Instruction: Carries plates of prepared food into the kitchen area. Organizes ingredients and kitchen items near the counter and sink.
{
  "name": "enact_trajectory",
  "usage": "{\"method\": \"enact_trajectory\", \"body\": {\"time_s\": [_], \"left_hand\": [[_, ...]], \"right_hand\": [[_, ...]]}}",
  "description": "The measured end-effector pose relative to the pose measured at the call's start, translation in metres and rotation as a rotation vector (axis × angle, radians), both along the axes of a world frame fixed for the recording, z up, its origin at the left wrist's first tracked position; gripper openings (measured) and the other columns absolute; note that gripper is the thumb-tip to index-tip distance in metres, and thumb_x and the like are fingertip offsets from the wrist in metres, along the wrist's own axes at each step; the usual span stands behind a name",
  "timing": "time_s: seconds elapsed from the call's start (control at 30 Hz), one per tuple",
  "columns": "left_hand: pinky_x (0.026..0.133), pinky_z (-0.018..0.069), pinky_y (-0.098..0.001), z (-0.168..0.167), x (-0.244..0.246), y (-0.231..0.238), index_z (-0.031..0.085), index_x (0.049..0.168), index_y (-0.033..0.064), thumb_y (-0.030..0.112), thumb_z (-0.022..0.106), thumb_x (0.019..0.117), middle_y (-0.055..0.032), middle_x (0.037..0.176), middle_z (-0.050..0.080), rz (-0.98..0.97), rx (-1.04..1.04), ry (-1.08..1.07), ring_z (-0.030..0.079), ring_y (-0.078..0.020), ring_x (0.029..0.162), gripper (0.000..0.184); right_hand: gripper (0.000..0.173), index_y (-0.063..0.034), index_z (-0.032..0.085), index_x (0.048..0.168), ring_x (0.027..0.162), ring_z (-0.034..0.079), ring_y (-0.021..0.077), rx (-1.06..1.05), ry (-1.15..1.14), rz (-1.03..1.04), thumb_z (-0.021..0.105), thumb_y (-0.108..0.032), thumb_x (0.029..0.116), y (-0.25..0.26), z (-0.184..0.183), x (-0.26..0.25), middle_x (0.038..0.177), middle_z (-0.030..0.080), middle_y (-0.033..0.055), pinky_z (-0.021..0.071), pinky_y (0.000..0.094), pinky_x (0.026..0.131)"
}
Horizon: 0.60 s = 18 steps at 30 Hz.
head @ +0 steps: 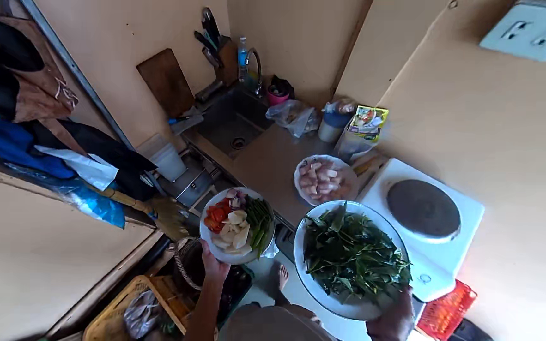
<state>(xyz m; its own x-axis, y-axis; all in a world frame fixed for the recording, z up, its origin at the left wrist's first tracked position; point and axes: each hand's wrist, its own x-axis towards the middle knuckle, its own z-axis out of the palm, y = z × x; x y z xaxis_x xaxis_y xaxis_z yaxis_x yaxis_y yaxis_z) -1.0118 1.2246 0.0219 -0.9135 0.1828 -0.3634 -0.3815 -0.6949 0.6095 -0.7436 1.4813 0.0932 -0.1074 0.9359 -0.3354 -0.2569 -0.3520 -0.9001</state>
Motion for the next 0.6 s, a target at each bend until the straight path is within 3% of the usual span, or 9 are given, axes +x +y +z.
{"method": "enact_trajectory", "body": {"time_s": [0.1,0.23,0.4,0.6], "left_hand": [[0.098,0.0551,-0.0511,-0.009,-0.043,0.044,0.044,0.148,0.0131,0.056,0.013,0.1085,-0.0135,0.133,0.064,0.007,-0.033,0.035,0.064,-0.0267,0.120,0.066],[0.100,0.0535,-0.0533,-0.019,-0.084,0.080,0.044,0.148,0.0137,0.058,0.014,0.1079,-0.0145,0.135,0.063,-0.006,-0.053,-0.017,0.062,-0.0286,0.123,0.067],[0.098,0.0540,-0.0541,-0.015,-0.121,0.129,0.044,0.148,0.0141,0.058,0.015,0.1080,-0.0153,0.134,0.062,-0.011,-0.021,-0.063,0.063,-0.0297,0.121,0.066],[0.101,0.0525,-0.0544,-0.019,-0.163,0.181,0.042,0.150,0.0138,0.058,0.015,0.1082,-0.0157,0.137,0.060,-0.087,-0.017,-0.053,0.061,-0.0300,0.124,0.066]], "right_hand": [[0.039,-0.0116,0.051,0.132,0.103,0.065,-0.0016,0.034,0.007,0.026,0.027,-0.035,0.1123,0.038,-0.003,-0.016,0.109,0.067,-0.0088,0.0573,0.0243,0.091],[0.045,-0.0087,0.047,0.141,0.113,0.062,0.0011,0.002,-0.015,0.023,0.025,-0.035,0.1131,0.064,-0.010,-0.028,0.121,0.064,-0.0038,0.0543,0.0262,0.098],[0.047,-0.0096,0.046,0.144,0.115,0.063,0.0071,-0.042,-0.013,0.008,0.025,-0.038,0.1133,0.081,0.001,-0.051,0.126,0.064,0.0006,0.0556,0.0320,0.098],[0.044,-0.0084,0.046,0.143,0.114,0.062,0.0021,-0.033,-0.066,-0.086,0.027,-0.035,0.1132,0.100,0.000,-0.064,0.124,0.064,-0.0020,0.0548,0.0269,0.098]]}}
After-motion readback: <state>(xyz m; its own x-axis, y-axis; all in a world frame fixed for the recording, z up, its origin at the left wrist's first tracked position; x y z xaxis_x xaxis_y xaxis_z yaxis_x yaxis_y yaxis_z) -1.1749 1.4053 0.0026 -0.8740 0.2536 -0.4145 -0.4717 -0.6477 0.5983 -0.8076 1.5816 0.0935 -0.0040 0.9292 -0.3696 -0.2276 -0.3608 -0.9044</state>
